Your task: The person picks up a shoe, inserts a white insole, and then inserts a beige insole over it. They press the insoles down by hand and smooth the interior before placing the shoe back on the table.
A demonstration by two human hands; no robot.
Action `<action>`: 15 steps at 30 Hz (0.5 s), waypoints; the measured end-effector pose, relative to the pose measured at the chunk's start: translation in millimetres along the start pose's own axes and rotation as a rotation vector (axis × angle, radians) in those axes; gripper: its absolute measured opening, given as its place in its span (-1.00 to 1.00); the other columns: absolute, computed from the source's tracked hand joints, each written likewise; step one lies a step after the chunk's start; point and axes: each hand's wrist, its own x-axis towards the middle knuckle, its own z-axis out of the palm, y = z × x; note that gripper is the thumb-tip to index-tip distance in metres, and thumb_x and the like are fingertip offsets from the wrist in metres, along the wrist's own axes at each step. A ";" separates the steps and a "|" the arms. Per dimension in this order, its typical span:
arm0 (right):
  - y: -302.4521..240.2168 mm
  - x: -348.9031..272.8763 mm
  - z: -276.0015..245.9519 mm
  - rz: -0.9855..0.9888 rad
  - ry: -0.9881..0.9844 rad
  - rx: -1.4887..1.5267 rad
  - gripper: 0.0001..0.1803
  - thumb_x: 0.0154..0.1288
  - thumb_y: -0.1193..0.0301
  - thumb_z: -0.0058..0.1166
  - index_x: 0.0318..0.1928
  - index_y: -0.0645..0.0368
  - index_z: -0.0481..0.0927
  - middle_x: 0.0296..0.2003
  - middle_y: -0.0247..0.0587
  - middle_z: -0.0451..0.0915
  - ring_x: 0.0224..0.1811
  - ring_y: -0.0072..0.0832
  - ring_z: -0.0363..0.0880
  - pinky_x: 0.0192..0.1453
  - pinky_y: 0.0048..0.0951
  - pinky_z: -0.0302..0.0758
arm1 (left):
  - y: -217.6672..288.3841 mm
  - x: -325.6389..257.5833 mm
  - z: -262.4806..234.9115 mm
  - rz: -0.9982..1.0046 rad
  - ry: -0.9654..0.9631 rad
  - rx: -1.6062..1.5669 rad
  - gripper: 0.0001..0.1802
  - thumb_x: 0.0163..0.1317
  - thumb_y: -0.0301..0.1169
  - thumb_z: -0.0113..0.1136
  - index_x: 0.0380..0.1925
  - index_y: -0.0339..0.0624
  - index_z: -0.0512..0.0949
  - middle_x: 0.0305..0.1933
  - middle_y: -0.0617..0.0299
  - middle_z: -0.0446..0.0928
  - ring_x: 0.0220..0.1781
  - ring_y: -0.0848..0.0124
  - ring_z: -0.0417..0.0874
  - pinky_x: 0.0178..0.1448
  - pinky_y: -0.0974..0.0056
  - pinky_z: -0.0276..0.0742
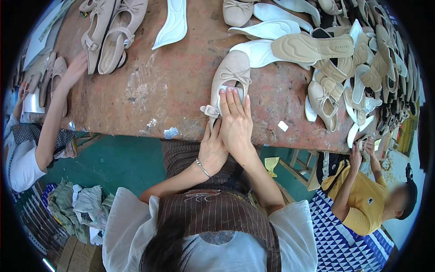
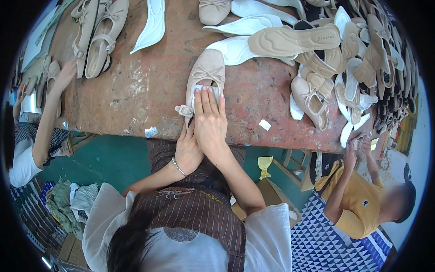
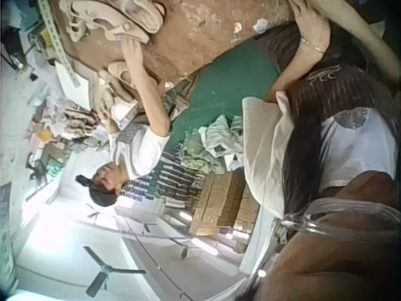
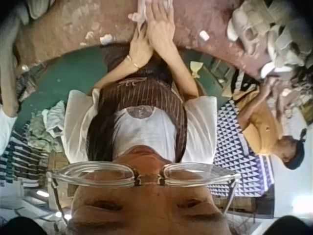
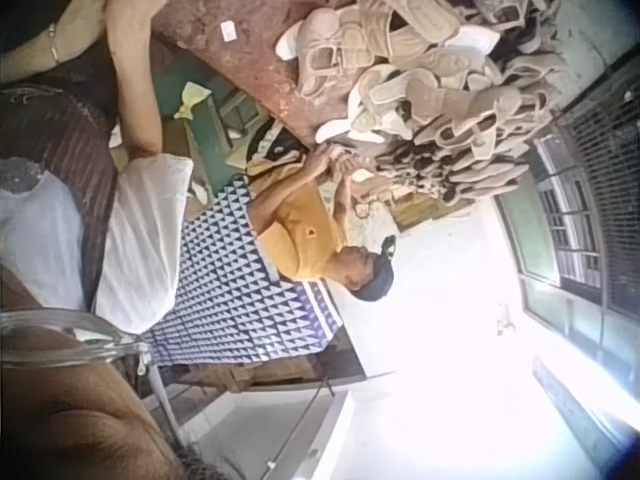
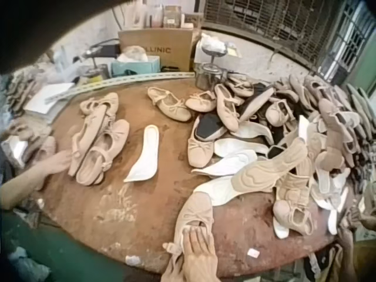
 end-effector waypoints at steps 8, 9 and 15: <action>13.3 54.3 -0.5 0.035 -0.084 -0.111 -0.70 0.22 0.47 -0.03 -0.03 0.30 0.50 -0.08 0.01 0.54 0.11 -0.10 0.49 0.51 0.17 0.00 | 1.0 6.5 -6.1 0.009 -0.017 0.053 -0.51 0.20 -0.38 0.03 0.06 -0.52 0.48 0.20 -0.23 0.44 0.42 -0.05 0.32 0.47 -0.18 0.19; 12.1 51.8 1.9 -0.001 -0.016 -0.075 -0.70 0.23 0.48 -0.04 -0.02 0.30 0.50 -0.06 0.03 0.54 0.12 -0.08 0.49 0.51 0.17 0.01 | -0.2 5.7 -9.3 0.005 -0.007 0.057 -0.51 0.20 -0.38 0.04 0.07 -0.52 0.48 0.21 -0.23 0.44 0.42 -0.05 0.32 0.47 -0.18 0.19; 6.2 22.2 4.1 -0.038 0.109 -0.065 -0.42 0.19 0.53 -0.04 0.26 0.47 0.36 0.27 0.18 0.40 0.38 -0.03 0.34 0.55 0.15 -0.06 | 0.9 1.4 4.4 0.012 -0.030 0.049 -0.45 0.19 -0.33 0.08 0.16 -0.42 0.49 0.25 -0.21 0.41 0.44 -0.09 0.25 0.48 -0.22 0.16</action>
